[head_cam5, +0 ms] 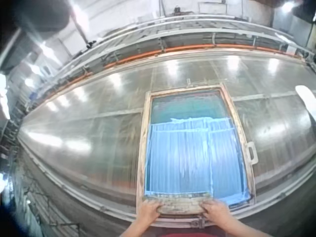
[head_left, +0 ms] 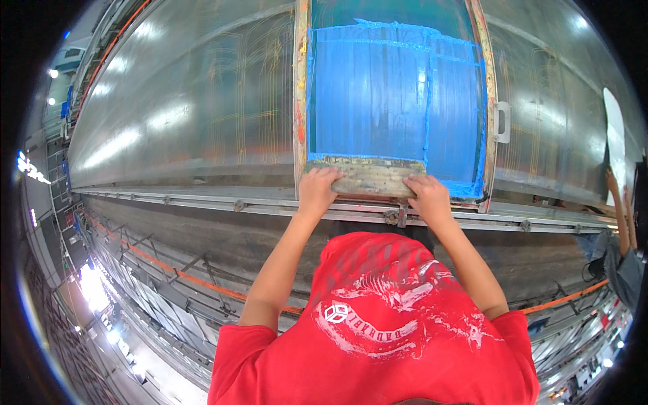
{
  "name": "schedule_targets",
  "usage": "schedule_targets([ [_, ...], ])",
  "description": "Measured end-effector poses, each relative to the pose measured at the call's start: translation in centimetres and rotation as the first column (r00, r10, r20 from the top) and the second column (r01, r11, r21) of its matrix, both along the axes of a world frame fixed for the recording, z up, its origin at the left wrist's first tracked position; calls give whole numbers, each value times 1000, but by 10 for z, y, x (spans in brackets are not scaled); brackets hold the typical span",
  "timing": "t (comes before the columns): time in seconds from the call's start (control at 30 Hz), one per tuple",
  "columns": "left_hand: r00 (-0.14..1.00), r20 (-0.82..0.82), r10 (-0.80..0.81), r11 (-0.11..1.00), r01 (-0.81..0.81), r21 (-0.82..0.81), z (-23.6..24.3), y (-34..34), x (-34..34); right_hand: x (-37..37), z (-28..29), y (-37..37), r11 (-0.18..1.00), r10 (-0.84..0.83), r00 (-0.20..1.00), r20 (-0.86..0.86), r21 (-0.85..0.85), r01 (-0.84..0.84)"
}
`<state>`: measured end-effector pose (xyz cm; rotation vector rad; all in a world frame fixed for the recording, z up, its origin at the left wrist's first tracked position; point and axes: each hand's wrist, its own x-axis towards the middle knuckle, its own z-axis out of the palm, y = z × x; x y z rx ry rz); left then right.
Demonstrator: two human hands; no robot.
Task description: The person performs screen printing by pulling a squeegee across a screen to spread blue ink onto a substrate. They repeatedly lift and reposition the screen, then apply masking tape to the frame edges before continuing the printing strokes.
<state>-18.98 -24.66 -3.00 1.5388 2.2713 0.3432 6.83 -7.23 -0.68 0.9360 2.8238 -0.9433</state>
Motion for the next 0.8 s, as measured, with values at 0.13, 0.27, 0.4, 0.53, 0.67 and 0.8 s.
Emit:
schedule_targets([
  [0.13, 1000, 0, 5, 1000, -5, -16, 2, -24, 22, 21, -2, -16, 998, 59, 998, -22, -1, -59],
  [0.27, 999, -29, 28, 1000, -28, -2, 2, -33, 26, 19, 11, 40, 853, 142, 990, -1, -507, -123],
  [0.4, 996, -79, 50, 996, -56, -72, 11, -33, 35, 50, -43, 213, 805, -592, 737, -326, -273, 526],
  [0.53, 995, -98, 24, 996, -16, 84, 15, -24, 45, 89, -106, 321, 667, -722, 626, -294, -59, 743],
  [0.67, 989, -119, 82, 994, -73, 77, 13, -32, 54, 86, -130, 336, 707, -694, 702, -161, -340, 621],
  [0.8, 985, -125, 121, 990, -110, 93, 9, -38, 62, 97, -149, 330, 625, -780, 586, -218, -318, 713],
])
